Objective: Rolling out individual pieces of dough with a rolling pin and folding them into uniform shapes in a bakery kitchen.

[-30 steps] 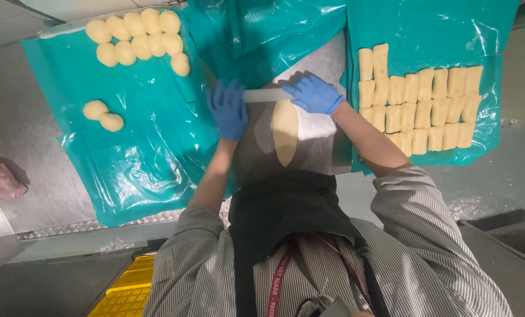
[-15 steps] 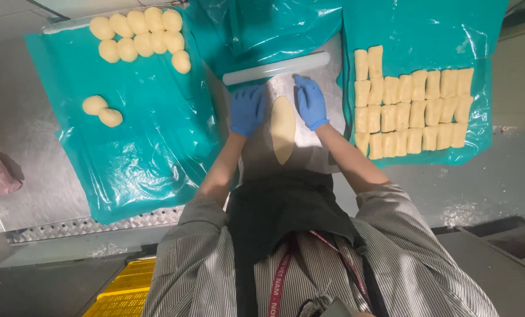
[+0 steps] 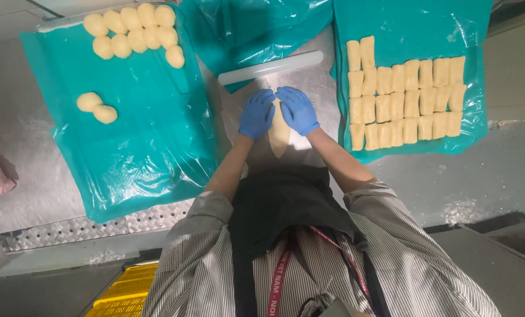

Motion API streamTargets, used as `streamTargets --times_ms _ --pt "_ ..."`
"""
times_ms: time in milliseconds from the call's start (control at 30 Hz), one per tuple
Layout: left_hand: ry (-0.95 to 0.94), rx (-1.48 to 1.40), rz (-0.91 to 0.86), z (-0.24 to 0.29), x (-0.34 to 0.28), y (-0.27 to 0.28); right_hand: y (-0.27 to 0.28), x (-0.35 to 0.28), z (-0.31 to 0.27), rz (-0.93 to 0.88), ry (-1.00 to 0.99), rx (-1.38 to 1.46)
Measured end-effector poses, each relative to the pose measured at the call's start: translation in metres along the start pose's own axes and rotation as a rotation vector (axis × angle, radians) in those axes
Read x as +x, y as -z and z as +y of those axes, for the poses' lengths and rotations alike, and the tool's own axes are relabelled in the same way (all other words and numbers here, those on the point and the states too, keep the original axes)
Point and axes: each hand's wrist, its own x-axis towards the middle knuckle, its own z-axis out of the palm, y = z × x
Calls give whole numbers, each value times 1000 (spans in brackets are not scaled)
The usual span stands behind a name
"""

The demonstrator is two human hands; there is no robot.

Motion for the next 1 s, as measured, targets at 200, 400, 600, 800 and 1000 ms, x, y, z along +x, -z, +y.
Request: streamTargets --times_ms 200,400,600,800,1000 --pt "-172 -36 120 3 -3 2 11 5 -12 63 83 49" --pt "-219 9 147 18 -11 17 28 -3 -33 40 86 105" --pt "-292 27 255 30 -22 28 43 -8 -45 91 79 220" --pt "-294 -23 260 -18 -47 -29 26 -31 -28 85 22 198" --pt "-273 66 216 45 -25 49 39 -24 -44 14 20 150"
